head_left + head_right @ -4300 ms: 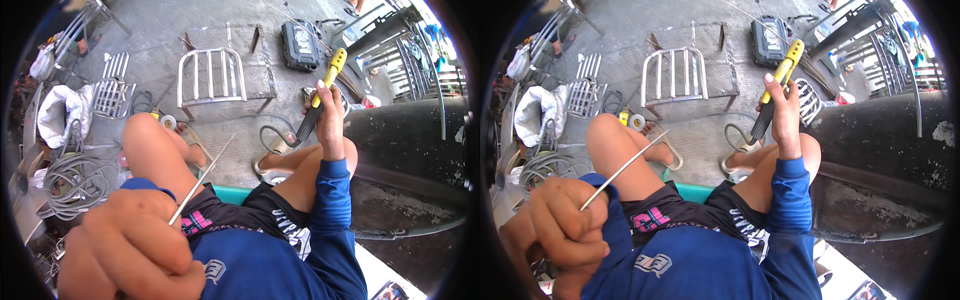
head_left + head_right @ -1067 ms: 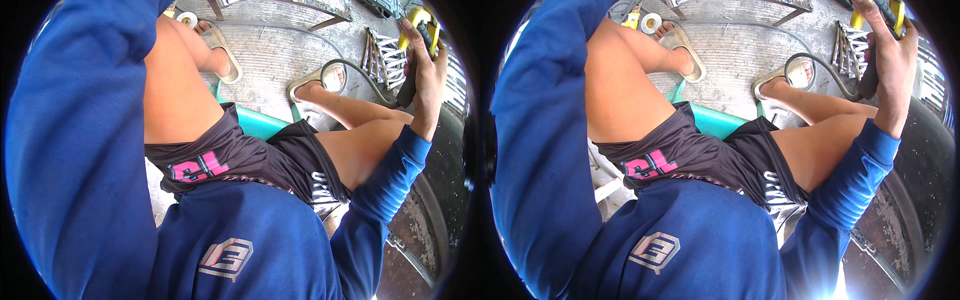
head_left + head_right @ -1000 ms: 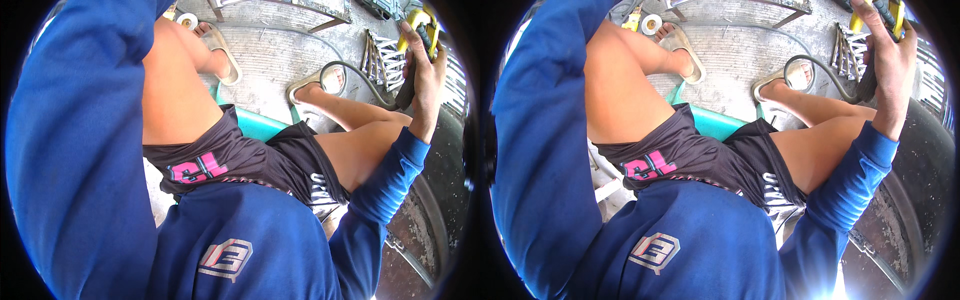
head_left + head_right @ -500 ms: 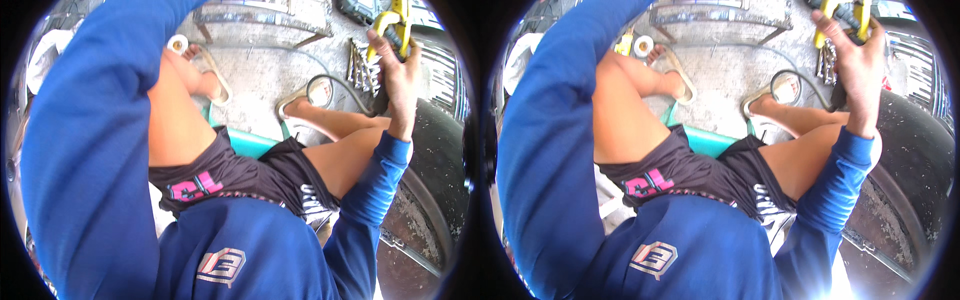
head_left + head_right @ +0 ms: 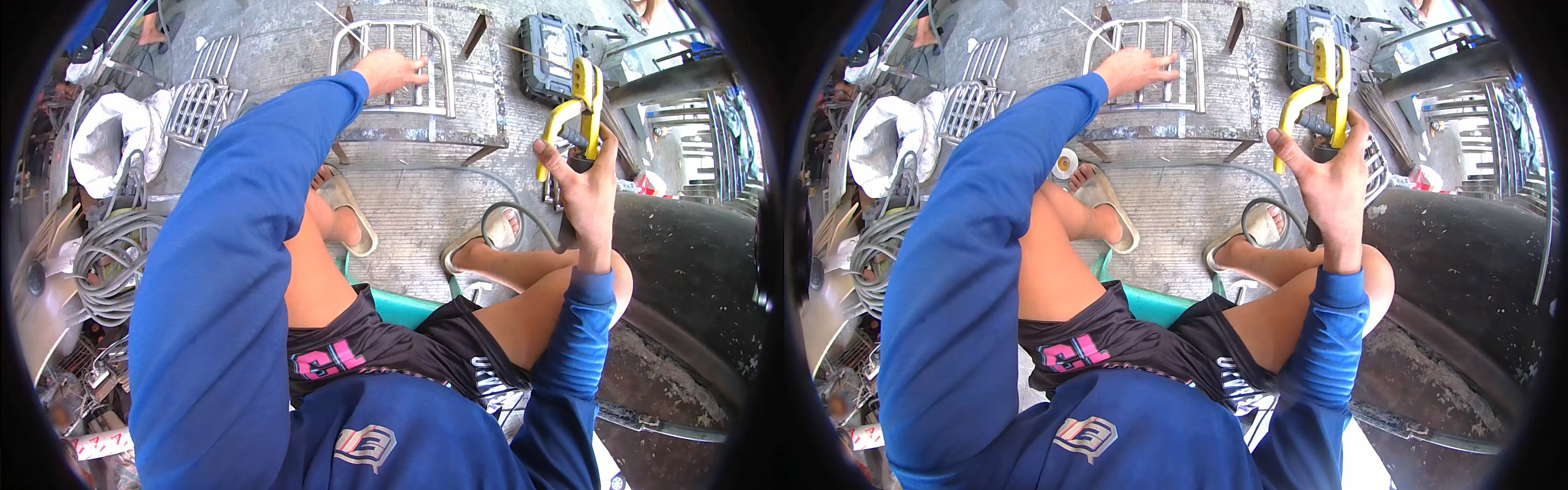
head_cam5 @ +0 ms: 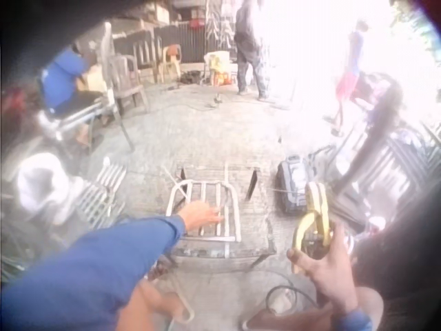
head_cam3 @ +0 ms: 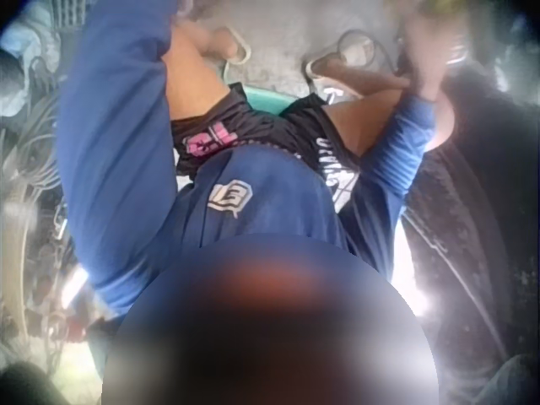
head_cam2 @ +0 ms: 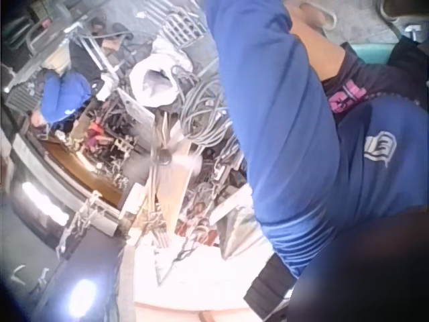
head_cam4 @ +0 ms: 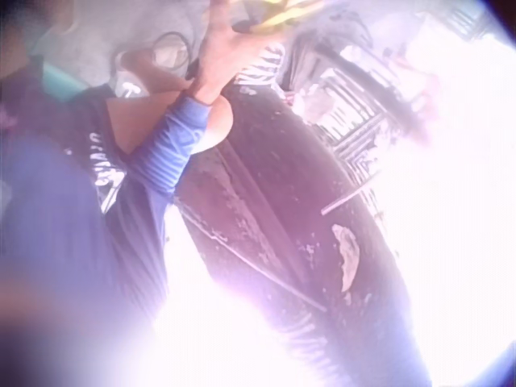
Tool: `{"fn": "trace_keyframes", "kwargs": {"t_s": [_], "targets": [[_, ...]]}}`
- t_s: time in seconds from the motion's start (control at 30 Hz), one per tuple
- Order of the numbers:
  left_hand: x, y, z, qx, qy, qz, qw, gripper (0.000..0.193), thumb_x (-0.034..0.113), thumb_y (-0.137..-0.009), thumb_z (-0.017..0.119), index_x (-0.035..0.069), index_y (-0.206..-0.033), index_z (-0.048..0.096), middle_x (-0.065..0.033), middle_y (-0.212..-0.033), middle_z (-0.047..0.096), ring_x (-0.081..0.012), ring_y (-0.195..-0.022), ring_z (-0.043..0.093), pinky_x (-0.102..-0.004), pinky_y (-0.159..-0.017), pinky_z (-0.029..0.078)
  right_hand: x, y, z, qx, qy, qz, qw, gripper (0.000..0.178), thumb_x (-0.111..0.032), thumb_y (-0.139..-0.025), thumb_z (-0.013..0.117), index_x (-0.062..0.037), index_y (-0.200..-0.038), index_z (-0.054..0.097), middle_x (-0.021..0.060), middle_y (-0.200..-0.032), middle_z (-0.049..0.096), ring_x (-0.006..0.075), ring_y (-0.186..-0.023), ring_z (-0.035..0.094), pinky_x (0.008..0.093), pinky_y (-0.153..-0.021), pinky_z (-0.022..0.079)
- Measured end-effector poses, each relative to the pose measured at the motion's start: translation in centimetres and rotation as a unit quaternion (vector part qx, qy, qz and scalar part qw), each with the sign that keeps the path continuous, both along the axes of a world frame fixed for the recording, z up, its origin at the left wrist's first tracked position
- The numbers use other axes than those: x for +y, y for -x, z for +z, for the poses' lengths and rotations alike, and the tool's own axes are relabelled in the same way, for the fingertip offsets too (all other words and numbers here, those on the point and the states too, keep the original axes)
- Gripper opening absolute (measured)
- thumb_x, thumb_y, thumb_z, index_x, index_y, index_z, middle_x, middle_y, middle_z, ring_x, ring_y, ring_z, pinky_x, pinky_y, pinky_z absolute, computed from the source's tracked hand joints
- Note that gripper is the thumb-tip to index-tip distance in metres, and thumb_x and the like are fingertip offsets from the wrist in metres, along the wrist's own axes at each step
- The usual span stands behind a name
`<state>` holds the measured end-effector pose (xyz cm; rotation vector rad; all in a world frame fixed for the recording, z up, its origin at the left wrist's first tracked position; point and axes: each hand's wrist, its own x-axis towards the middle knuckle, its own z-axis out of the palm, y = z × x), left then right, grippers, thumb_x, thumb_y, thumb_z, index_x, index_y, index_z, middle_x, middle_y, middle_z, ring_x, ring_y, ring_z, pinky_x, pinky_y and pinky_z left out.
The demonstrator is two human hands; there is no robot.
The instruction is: The person welds a small metal frame using a handheld welding tool. They hold the frame with a clamp, strike an arc, and weld along the joints while seated on a low stool. The person repositions the frame and continues welding different sections.
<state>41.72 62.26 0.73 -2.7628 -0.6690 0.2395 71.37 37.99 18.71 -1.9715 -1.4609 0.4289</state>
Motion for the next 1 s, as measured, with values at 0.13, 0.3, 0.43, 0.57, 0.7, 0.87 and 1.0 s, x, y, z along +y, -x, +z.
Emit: {"fn": "trace_keyframes", "kwargs": {"t_s": [0.13,0.3,0.43,0.57,0.7,0.87,1.0], "targets": [[-0.9,-0.6,2.1,0.01,-0.002,0.053,0.999,0.055,0.006,-0.097,0.064,0.027,-0.148,0.059,-0.0109,-0.158,0.054,-0.0297,-0.09,0.077,-0.044,-0.075,0.066,0.0,-0.1,0.5,0.022,0.012,-0.012,1.0,0.103,-0.054,-0.076,0.095,0.0025,-0.147,0.046,0.0244,-0.122,0.07,0.0343,-0.109,0.071,0.0419,-0.098,0.055],[-2.1,-1.5,9.2,-0.265,-0.033,-0.031,0.963,0.028,0.023,-0.103,0.056,0.009,-0.123,0.071,-0.0218,-0.115,0.073,-0.0367,-0.099,0.076,-0.0497,-0.084,0.06,-0.2,-0.4,0.5,-0.032,-0.008,-0.017,0.999,0.113,-0.061,-0.073,0.094,0.0053,-0.149,0.044,0.0314,-0.127,0.068,0.0403,-0.115,0.07,0.0446,-0.102,0.054],[-6.1,-0.9,17.0,-0.301,-0.005,0.198,0.933,0.045,0.04,-0.115,0.048,0.001,-0.118,0.07,-0.0236,-0.095,0.073,-0.0352,-0.092,0.075,-0.0491,-0.086,0.058,-1.0,-0.5,0.3,-0.051,-0.038,0.027,0.998,0.116,-0.064,-0.07,0.096,0.0112,-0.145,0.048,0.0188,-0.11,0.069,0.0178,-0.073,0.067,0.0291,-0.068,0.056],[-12.9,2.2,22.2,-0.397,0.249,0.36,0.807,0.048,0.039,-0.116,0.046,-0.001,-0.111,0.072,-0.0188,-0.091,0.074,-0.0245,-0.084,0.072,-0.0425,-0.079,0.059,-1.3,-0.6,0.2,-0.049,0.009,0.022,0.999,0.113,-0.063,-0.073,0.095,0.0122,-0.144,0.049,0.0105,-0.091,0.068,0.0101,-0.061,0.061,0.0248,-0.055,0.051],[-16.7,2.1,20.6,-0.5,0.496,0.333,0.627,0.043,0.033,-0.114,0.053,-0.005,-0.111,0.072,-0.0156,-0.091,0.076,-0.0198,-0.085,0.072,-0.0376,-0.077,0.059,-1.1,-1.1,0.4,-0.06,0.022,0.031,0.997,0.114,-0.064,-0.073,0.095,0.0111,-0.145,0.049,0.013,-0.097,0.068,0.0138,-0.066,0.064,0.0271,-0.061,0.054],[-17.6,-2.9,13.1,-0.515,0.361,0.265,0.731,0.044,0.024,-0.106,0.064,-0.009,-0.136,0.061,-0.0242,-0.114,0.071,-0.0293,-0.099,0.071,-0.0393,-0.09,0.058,-0.4,-0.1,-2.2,-0.113,-0.022,-0.003,0.993,0.117,-0.065,-0.071,0.095,0.0086,-0.147,0.046,0.0241,-0.123,0.069,0.0332,-0.114,0.069,0.042,-0.102,0.055],[-17.3,-3.8,12.2,-0.42,0.395,0.218,0.787,0.067,0.021,-0.1,0.068,-0.012,-0.153,0.042,-0.0341,-0.14,0.052,-0.0378,-0.114,0.065,-0.0405,-0.101,0.054,-0.3,1.5,-4.7,-0.044,-0.039,-0.003,0.998,0.113,-0.06,-0.075,0.095,0.0021,-0.152,0.041,0.028,-0.132,0.066,0.0374,-0.12,0.069,0.0449,-0.105,0.053]]}}
